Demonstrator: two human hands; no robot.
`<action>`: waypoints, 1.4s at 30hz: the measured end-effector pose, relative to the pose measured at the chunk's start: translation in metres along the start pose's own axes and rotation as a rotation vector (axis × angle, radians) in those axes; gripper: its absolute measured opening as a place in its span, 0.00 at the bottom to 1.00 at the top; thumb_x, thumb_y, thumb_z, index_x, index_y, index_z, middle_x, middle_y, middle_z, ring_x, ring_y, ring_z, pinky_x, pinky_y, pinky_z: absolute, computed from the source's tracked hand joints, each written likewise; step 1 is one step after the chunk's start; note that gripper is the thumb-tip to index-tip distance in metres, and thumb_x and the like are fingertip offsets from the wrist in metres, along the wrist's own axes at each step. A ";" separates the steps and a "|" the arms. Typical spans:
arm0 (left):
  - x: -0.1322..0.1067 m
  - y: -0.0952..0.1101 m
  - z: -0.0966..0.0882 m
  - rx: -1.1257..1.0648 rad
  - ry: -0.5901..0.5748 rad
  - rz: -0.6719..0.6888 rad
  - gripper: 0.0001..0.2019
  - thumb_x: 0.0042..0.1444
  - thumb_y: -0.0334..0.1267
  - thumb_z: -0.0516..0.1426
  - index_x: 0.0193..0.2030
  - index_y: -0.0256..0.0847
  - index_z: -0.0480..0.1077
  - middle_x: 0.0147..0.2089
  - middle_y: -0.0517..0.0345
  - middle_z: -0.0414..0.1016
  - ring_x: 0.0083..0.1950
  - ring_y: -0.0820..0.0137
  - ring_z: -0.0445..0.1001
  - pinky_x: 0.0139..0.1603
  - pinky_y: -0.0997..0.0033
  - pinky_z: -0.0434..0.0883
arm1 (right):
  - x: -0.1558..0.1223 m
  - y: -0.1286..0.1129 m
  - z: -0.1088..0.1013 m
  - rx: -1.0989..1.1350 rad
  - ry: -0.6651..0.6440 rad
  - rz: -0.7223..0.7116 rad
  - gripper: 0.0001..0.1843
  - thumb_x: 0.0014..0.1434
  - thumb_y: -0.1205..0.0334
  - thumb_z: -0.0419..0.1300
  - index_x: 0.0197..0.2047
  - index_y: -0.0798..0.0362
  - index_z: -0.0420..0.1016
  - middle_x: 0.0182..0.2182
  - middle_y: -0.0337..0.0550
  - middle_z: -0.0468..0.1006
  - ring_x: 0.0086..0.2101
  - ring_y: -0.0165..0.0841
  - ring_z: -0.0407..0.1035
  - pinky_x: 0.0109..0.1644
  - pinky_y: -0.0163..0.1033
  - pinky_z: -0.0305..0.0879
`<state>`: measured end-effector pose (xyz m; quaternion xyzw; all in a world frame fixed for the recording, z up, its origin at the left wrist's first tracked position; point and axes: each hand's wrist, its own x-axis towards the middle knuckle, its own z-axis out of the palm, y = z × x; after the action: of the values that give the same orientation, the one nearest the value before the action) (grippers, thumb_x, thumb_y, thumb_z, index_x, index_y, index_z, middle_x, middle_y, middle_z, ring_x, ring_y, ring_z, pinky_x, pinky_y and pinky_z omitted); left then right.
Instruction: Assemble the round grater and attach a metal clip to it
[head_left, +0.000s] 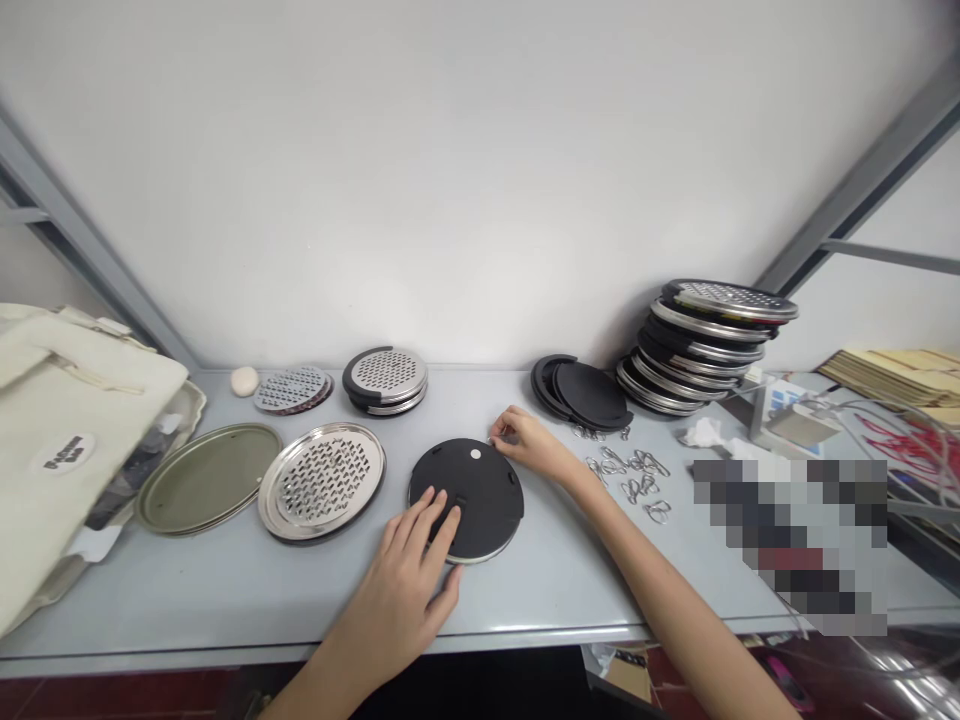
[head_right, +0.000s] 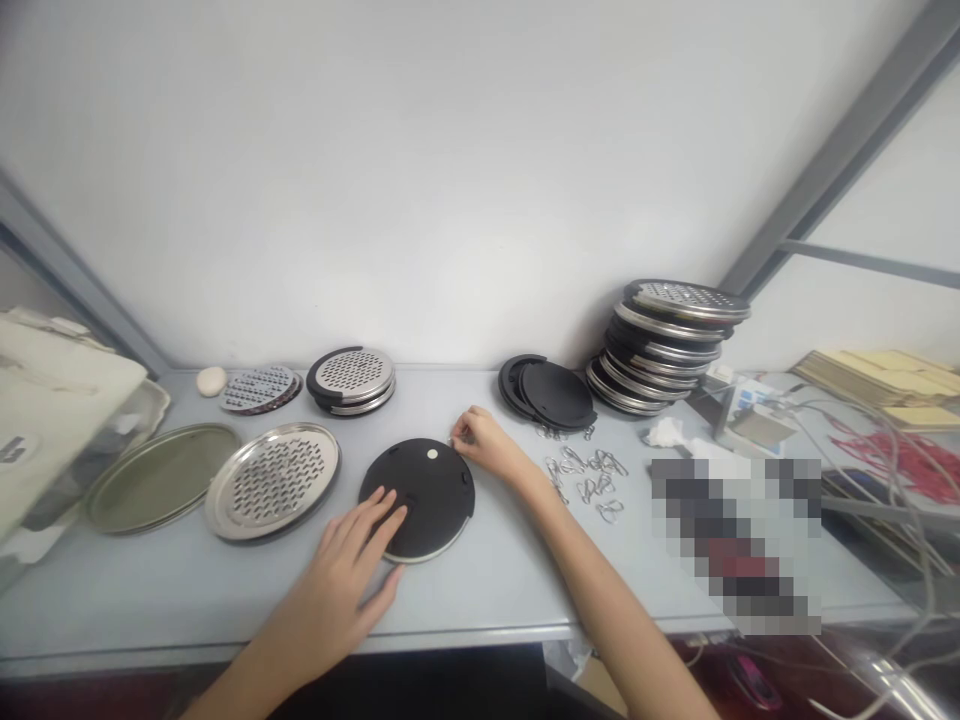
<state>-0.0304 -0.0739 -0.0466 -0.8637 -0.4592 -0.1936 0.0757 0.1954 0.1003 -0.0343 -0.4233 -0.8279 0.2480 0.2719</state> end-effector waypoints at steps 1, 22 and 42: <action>0.000 0.000 0.000 0.001 0.001 0.001 0.26 0.62 0.34 0.50 0.67 0.34 0.55 0.67 0.42 0.58 0.69 0.55 0.53 0.61 0.53 0.64 | 0.000 0.000 -0.001 0.012 0.035 0.001 0.03 0.53 0.70 0.58 0.31 0.55 0.72 0.33 0.43 0.69 0.36 0.34 0.66 0.44 0.40 0.64; 0.001 0.001 -0.003 -0.011 -0.026 -0.039 0.25 0.63 0.35 0.50 0.67 0.37 0.55 0.67 0.44 0.57 0.70 0.56 0.52 0.63 0.54 0.61 | -0.003 -0.014 -0.027 0.566 -0.029 0.282 0.17 0.55 0.47 0.62 0.35 0.53 0.69 0.23 0.34 0.68 0.25 0.28 0.62 0.35 0.36 0.61; 0.002 0.001 -0.004 -0.031 0.021 -0.164 0.31 0.61 0.43 0.54 0.68 0.36 0.51 0.67 0.43 0.58 0.65 0.53 0.61 0.60 0.53 0.65 | -0.020 -0.012 -0.042 0.604 -0.680 0.215 0.18 0.57 0.47 0.63 0.30 0.55 0.71 0.26 0.37 0.73 0.28 0.27 0.66 0.34 0.34 0.63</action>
<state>-0.0301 -0.0745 -0.0418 -0.8222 -0.5243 -0.2153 0.0510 0.2257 0.0850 -0.0005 -0.3035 -0.7121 0.6294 0.0691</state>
